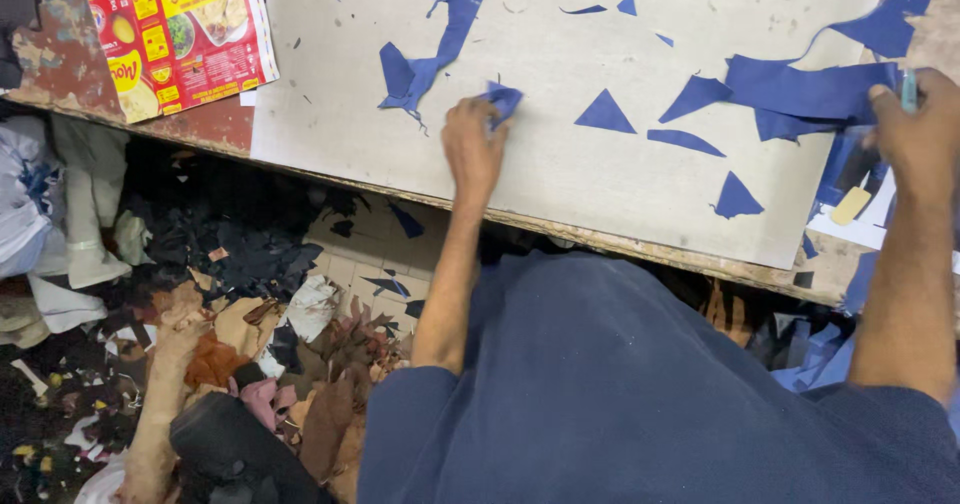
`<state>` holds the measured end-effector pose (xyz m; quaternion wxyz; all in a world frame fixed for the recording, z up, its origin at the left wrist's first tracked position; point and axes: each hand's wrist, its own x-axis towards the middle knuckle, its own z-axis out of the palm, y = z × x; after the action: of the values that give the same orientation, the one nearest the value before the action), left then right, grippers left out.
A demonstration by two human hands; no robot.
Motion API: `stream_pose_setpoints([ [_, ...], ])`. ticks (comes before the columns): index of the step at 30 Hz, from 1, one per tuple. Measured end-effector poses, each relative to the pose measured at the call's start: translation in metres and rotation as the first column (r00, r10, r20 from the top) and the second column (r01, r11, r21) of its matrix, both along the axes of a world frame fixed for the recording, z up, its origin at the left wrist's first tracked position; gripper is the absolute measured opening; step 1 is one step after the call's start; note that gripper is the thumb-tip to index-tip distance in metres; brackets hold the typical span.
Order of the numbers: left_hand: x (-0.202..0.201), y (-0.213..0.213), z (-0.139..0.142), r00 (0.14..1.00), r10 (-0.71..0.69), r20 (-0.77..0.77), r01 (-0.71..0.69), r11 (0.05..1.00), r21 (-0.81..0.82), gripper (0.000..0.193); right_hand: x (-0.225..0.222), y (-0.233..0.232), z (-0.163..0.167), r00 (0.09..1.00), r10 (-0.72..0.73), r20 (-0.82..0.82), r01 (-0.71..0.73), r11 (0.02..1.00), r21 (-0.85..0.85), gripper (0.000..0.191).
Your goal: The person measures and marks blue fabric on a worktable using a ruler and a light blue marker, then cuts along the marked lines with a utility knife. The person repeatedly positions the ruler, draws straight lines, and cuts the fabric into pattern pieces, moving scraps aside as they work.
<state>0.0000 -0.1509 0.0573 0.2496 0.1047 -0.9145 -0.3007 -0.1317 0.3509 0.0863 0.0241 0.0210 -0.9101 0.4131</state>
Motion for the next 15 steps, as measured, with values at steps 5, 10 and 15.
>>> stream_pose_setpoints([
  [5,-0.055,0.151,0.011,0.855,-0.477,-0.207,0.512,0.839,0.185,0.113,0.069,-0.095,0.074,0.927,0.33,-0.18,-0.312,0.942,0.12,0.016],
  [10,-0.055,0.239,0.0,0.697,-0.686,-0.207,0.582,0.374,0.722,0.08,0.099,-0.091,0.119,0.828,0.335,-0.45,-0.216,0.93,0.296,0.013],
  [15,0.024,0.216,0.013,0.631,-0.775,0.042,0.584,0.51,0.632,0.029,0.019,0.049,0.061,0.838,-0.084,-0.539,0.27,0.922,0.276,0.01],
])
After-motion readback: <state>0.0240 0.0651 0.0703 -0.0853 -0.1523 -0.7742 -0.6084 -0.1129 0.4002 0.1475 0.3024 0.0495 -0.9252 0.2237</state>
